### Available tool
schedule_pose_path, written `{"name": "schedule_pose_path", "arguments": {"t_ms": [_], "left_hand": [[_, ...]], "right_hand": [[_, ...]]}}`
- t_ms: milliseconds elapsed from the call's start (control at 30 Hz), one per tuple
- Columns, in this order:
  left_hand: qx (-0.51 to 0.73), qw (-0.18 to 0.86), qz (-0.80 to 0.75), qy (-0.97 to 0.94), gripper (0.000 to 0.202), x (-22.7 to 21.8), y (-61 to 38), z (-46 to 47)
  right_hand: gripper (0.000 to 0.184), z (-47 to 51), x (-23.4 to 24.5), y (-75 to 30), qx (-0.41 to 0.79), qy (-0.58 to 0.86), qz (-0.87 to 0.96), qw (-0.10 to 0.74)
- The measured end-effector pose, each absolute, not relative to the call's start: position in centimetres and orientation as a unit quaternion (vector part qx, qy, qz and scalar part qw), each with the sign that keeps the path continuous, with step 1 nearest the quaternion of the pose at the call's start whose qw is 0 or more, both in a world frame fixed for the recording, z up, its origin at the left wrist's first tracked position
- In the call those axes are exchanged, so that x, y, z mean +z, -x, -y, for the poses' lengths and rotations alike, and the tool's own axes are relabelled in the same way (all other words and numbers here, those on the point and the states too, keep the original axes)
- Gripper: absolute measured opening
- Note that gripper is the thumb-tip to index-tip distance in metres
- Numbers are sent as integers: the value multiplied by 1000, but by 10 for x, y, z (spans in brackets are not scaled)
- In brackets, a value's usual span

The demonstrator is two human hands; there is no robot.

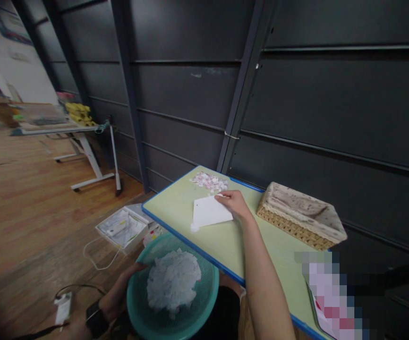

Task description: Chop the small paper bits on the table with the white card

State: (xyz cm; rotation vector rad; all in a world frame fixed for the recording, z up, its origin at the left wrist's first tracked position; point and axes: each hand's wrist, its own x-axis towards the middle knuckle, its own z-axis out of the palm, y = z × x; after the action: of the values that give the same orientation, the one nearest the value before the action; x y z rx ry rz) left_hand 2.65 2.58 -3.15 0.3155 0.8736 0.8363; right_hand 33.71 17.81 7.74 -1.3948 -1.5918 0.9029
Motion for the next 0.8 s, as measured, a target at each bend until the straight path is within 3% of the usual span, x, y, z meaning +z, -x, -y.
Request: {"name": "schedule_pose_path", "arguments": {"t_ms": [200, 633, 800], "left_hand": [[383, 795, -440, -168, 17, -11, -26, -26], [389, 776, -456, -199, 15, 7, -25, -27], [374, 786, -453, -195, 17, 7, -21, -29]], "right_hand": [[44, -179, 77, -338, 380, 547, 605, 436], [44, -174, 74, -322, 468, 495, 662, 314], [41, -177, 74, -336, 491, 503, 609, 367]]}}
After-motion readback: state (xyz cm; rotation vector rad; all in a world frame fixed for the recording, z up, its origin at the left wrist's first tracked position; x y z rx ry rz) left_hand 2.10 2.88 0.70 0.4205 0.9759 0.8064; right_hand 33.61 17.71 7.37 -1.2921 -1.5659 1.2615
